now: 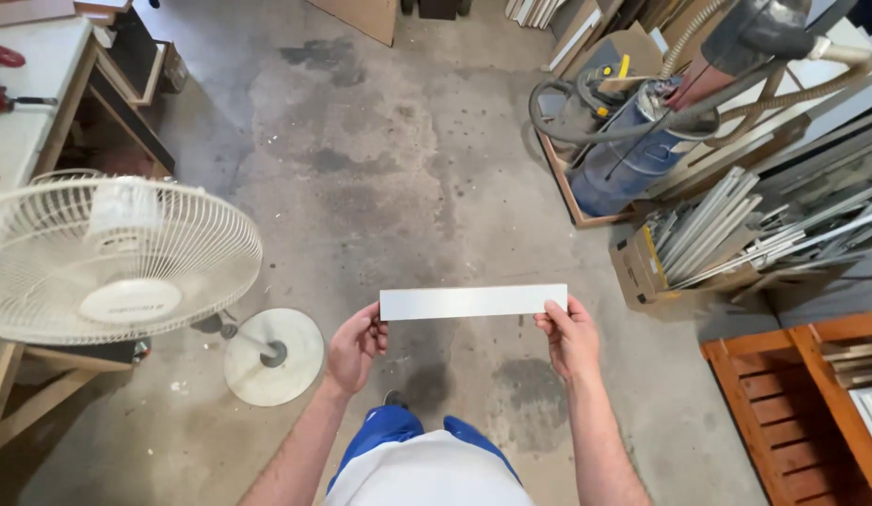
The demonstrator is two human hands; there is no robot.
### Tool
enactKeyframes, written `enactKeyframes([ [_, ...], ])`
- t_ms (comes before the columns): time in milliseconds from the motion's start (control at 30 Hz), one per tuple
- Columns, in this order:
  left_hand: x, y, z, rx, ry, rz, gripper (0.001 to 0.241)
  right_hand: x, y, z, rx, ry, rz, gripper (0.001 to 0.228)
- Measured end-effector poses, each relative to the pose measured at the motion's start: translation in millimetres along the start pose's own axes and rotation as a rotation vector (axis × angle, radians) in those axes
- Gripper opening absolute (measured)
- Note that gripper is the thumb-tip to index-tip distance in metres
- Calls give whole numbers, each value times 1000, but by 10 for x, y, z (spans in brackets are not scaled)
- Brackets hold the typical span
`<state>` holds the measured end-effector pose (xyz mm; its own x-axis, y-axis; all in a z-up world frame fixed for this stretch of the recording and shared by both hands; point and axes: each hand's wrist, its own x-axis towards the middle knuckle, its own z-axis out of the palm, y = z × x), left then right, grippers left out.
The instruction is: Assembling wooden components by cutting, hammering, and drilling
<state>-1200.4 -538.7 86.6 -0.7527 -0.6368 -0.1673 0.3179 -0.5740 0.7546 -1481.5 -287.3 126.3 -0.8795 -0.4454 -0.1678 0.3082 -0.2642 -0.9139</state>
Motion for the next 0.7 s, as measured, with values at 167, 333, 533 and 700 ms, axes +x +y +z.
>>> enactKeyframes([
  [167, 1398, 358, 510, 154, 79, 18, 42, 1423, -162, 293, 53, 15, 36, 31],
  [333, 2767, 538, 555, 325, 246, 60, 34, 3160, 86, 799, 87, -94, 91, 30],
  [533, 4400, 702, 148, 234, 459, 132, 23, 5221, 248, 2154, 157, -316, 190, 30],
  [700, 4971, 881, -102, -20, 621, 161, 12, 6093, 160, 3641, 139, -576, 336, 28],
])
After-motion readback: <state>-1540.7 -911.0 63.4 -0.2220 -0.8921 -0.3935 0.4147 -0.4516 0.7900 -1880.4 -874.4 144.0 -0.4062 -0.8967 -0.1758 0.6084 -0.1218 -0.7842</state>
